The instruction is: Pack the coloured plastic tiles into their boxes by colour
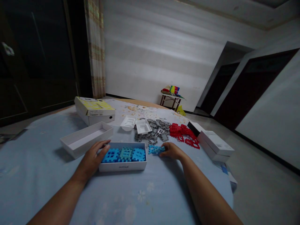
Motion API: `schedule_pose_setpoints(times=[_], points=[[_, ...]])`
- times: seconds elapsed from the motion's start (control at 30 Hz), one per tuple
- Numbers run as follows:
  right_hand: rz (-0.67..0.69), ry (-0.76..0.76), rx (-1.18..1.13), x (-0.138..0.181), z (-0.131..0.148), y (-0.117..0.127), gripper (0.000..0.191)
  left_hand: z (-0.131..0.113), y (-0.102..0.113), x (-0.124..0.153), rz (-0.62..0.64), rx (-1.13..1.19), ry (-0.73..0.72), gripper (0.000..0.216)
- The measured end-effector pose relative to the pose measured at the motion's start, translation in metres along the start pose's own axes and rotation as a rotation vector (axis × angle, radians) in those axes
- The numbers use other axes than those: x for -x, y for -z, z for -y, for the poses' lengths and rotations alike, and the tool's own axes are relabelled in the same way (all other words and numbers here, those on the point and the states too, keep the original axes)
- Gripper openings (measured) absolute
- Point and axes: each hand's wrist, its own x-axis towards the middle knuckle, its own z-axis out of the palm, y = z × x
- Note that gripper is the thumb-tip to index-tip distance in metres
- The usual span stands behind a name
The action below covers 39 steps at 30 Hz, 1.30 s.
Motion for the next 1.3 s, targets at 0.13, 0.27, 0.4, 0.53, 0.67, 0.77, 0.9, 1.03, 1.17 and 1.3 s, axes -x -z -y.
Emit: schedule_pose_setpoints(times=[0.13, 0.27, 0.4, 0.53, 0.67, 0.77, 0.9, 1.03, 1.17, 1.3], points=[[0.006, 0.014, -0.031, 0.007, 0.0, 0.003, 0.027, 0.003, 0.0, 0.0, 0.005, 0.031, 0.002, 0.049], [-0.131, 0.097, -0.045, 0.009, 0.019, 0.01, 0.018, 0.001, 0.0, 0.001, 0.009, 0.05, 0.001, 0.049], [-0.264, 0.236, -0.099, 0.005, 0.069, 0.01, 0.02, -0.003, 0.0, 0.001, -0.002, 0.053, 0.001, 0.048], [-0.234, 0.369, -0.065, -0.008, 0.127, -0.004, 0.019, -0.005, 0.0, 0.001, -0.019, 0.064, 0.003, 0.048], [-0.161, 0.469, 0.071, -0.031, 0.163, -0.027, 0.017, -0.006, 0.001, 0.002, -0.01, 0.082, 0.009, 0.049], [-0.105, 0.491, 0.139, -0.047, 0.173, -0.043, 0.021, -0.007, 0.001, 0.003, -0.004, 0.098, 0.027, 0.05], [-0.07, 0.485, 0.104, -0.051, 0.171, -0.05, 0.032, -0.007, 0.001, 0.005, -0.009, 0.11, 0.025, 0.049], [-0.131, 0.424, 0.0, -0.039, 0.153, -0.038, 0.029, -0.008, 0.0, 0.005, -0.012, 0.115, 0.028, 0.049], [-0.223, 0.33, -0.044, -0.027, 0.119, -0.022, 0.025, -0.009, 0.0, 0.004, -0.014, 0.115, 0.035, 0.05], [-0.283, 0.263, 0.089, -0.017, 0.084, -0.017, 0.022, -0.007, 0.0, 0.003, -0.018, 0.108, 0.038, 0.05]])
